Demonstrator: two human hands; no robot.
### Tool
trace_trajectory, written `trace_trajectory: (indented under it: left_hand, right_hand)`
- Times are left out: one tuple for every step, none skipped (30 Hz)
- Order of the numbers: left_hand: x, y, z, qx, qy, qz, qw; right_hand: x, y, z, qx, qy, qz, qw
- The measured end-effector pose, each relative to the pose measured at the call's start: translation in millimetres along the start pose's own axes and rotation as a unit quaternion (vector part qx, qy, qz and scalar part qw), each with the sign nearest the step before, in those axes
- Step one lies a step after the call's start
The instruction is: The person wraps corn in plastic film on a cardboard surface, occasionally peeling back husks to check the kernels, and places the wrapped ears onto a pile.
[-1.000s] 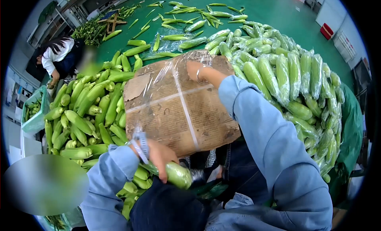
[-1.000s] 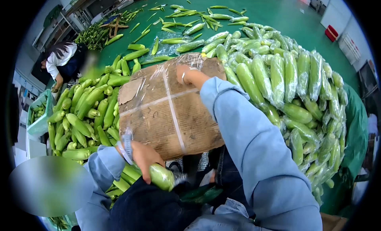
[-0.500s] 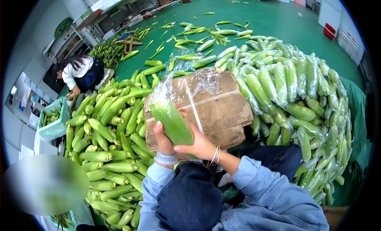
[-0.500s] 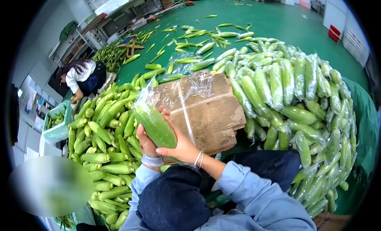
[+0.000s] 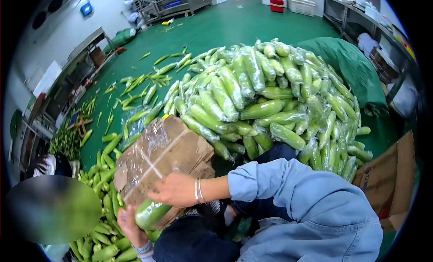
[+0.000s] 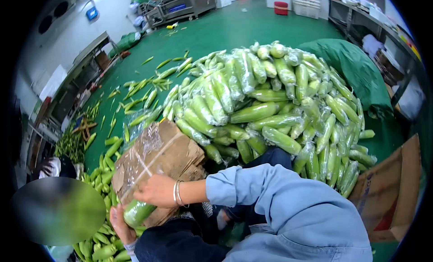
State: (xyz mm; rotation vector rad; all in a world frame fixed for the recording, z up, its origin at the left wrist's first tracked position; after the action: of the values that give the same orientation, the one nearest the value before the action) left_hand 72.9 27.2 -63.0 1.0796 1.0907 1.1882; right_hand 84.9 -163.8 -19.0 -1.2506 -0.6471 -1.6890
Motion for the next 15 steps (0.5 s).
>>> trace_trajectory:
  left_hand:
    - [1.4, -11.5, 2.7, 0.043, -0.005, -0.003, 0.999]
    - [3.9, -20.5, 3.0, 0.087, -0.008, -0.005, 0.996]
    - [-2.4, -16.5, 3.6, 0.099, -0.053, 0.01, 0.994]
    - [-13.1, -1.7, 6.1, 0.088, -0.061, 0.01, 0.994]
    - [-46.8, -0.2, 0.4, 0.157, -0.188, -0.083, 0.966]
    - [-75.9, 0.4, -11.4, 0.225, -0.307, -0.171, 0.909]
    - [-79.0, -17.0, -20.5, 0.262, -0.393, -0.202, 0.858]
    - [-77.5, -23.3, -16.2, 0.259, -0.392, -0.2, 0.86]
    - [-80.2, -27.9, -17.8, 0.281, -0.418, -0.19, 0.843]
    - [-82.7, -28.0, -20.2, 0.302, -0.445, -0.177, 0.824]
    - [-78.8, -31.4, -20.3, 0.323, -0.432, -0.105, 0.836]
    - [-78.6, -35.3, -21.6, 0.342, -0.416, -0.033, 0.842]
    - [-88.9, -21.2, -11.1, 0.239, -0.416, 0.194, 0.856]
    - [-104.9, -7.4, -12.0, 0.169, -0.454, 0.324, 0.812]
    - [-118.8, 5.3, -12.8, 0.181, -0.456, 0.452, 0.745]
  right_hand:
    - [14.7, -5.9, 1.4, 0.016, 0.01, -0.035, 0.999]
    - [19.0, -4.2, 4.2, 0.016, 0.015, -0.042, 0.999]
    - [31.5, -10.2, 4.9, 0.055, 0.082, -0.083, 0.992]
    - [42.9, -15.4, 3.2, 0.092, 0.148, -0.126, 0.977]
    - [46.4, -19.0, 3.2, 0.117, 0.174, -0.139, 0.968]
    - [48.6, -20.9, 1.9, 0.117, 0.176, -0.147, 0.966]
    - [51.3, -29.1, -2.7, 0.153, 0.199, -0.145, 0.957]
    - [53.1, -37.9, -7.0, 0.189, 0.222, -0.141, 0.946]
    - [49.7, -32.5, -11.5, 0.186, 0.252, -0.121, 0.942]
    - [43.9, -32.9, -19.9, 0.189, 0.258, -0.124, 0.939]
    - [34.2, -26.3, -26.6, 0.14, 0.22, -0.105, 0.96]
    - [27.2, -18.7, -33.4, 0.091, 0.18, -0.085, 0.976]
    - [11.2, -10.2, -33.2, 0.041, 0.034, -0.025, 0.998]
    - [-8.7, -2.9, -37.8, -0.011, -0.115, 0.036, 0.993]
    - [-7.1, 3.0, -41.5, -0.012, -0.116, 0.036, 0.993]
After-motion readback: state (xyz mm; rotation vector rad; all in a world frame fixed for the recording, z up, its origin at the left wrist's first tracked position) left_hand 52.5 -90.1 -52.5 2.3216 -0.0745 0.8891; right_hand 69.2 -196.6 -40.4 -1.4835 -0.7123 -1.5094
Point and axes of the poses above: each hand's wrist, its own z-axis towards the middle knuckle, its own x-axis out of the back of the hand, y = z × x, the point moved 8 cm from there along z, towards the middle knuckle, and after that the axes turned 14 degrees about -y, right-handed, at the moved point
